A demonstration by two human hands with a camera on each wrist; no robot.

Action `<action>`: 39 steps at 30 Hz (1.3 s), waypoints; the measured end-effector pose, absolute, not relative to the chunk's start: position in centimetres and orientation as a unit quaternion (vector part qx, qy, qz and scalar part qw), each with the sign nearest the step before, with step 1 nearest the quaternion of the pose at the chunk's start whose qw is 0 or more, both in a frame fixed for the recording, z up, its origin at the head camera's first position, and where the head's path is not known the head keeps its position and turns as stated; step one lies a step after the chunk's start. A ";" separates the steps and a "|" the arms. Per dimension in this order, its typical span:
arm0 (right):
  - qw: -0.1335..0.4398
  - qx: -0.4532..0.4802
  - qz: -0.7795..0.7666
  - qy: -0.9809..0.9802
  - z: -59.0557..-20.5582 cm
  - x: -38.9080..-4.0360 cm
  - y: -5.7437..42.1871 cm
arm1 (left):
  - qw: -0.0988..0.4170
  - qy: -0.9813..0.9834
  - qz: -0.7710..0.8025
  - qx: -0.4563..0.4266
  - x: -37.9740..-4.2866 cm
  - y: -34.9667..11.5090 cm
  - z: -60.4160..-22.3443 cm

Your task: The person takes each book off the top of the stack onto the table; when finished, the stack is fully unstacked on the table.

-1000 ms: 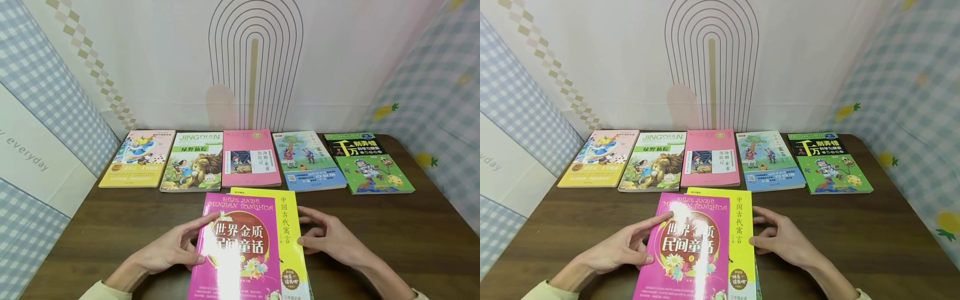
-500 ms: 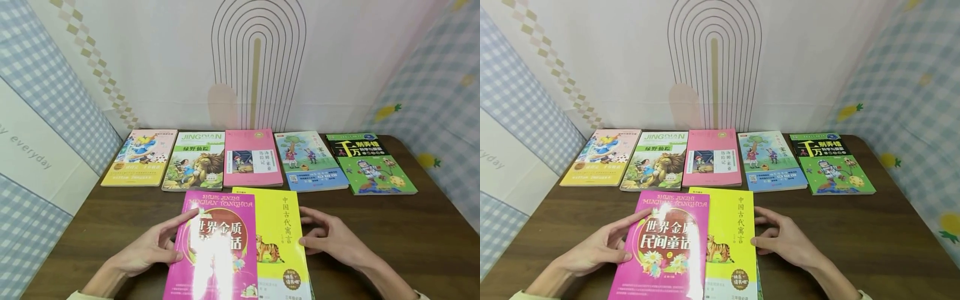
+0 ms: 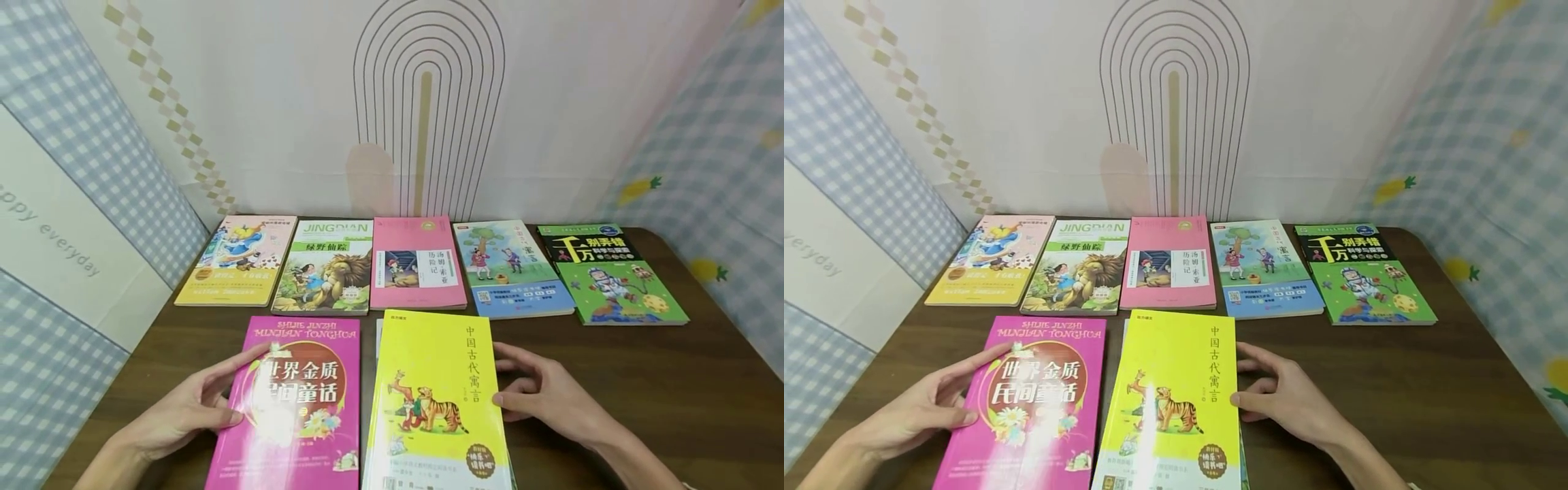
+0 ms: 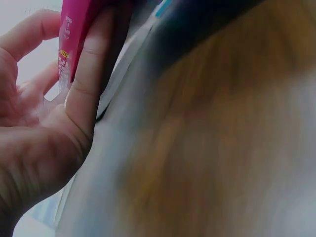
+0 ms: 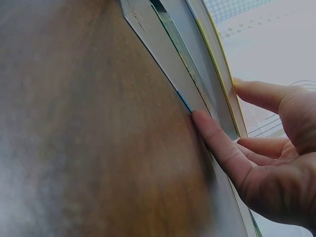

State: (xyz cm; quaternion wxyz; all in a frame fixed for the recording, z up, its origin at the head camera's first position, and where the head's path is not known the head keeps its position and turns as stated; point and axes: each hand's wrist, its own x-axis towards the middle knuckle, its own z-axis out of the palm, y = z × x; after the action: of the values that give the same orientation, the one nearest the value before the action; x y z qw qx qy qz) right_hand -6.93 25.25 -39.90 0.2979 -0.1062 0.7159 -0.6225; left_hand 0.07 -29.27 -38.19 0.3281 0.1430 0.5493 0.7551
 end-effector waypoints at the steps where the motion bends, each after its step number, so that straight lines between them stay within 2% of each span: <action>1: 0.298 -0.104 -0.621 0.718 -39.9 -6.9 25.3 | 0.325 0.559 0.750 0.140 0.2 -29.8 -38.3; 7: 0.297 -0.104 -0.616 0.722 -39.9 -6.9 25.2 | 0.315 0.606 0.720 0.122 0.7 -32.5 -38.4; 20: 0.304 -0.100 -0.610 0.725 -39.8 -7.1 25.1 | 0.372 0.659 0.647 0.094 1.0 -39.3 -36.1; 28: 0.298 -0.104 -0.607 0.729 -39.7 -7.2 25.3 | 0.292 0.829 0.476 0.031 1.2 -41.3 -34.7; 39: 0.300 -0.103 -0.606 0.729 -39.9 -7.2 25.3 | 0.291 0.841 0.455 -0.023 1.9 -44.0 -35.2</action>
State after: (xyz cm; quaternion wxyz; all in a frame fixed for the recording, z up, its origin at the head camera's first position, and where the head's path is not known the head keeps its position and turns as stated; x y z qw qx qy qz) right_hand -7.19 25.27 -39.85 0.3004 -0.1026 0.7292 -0.6063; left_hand 1.85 -44.01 -35.16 0.2915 -0.0231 0.8414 0.4546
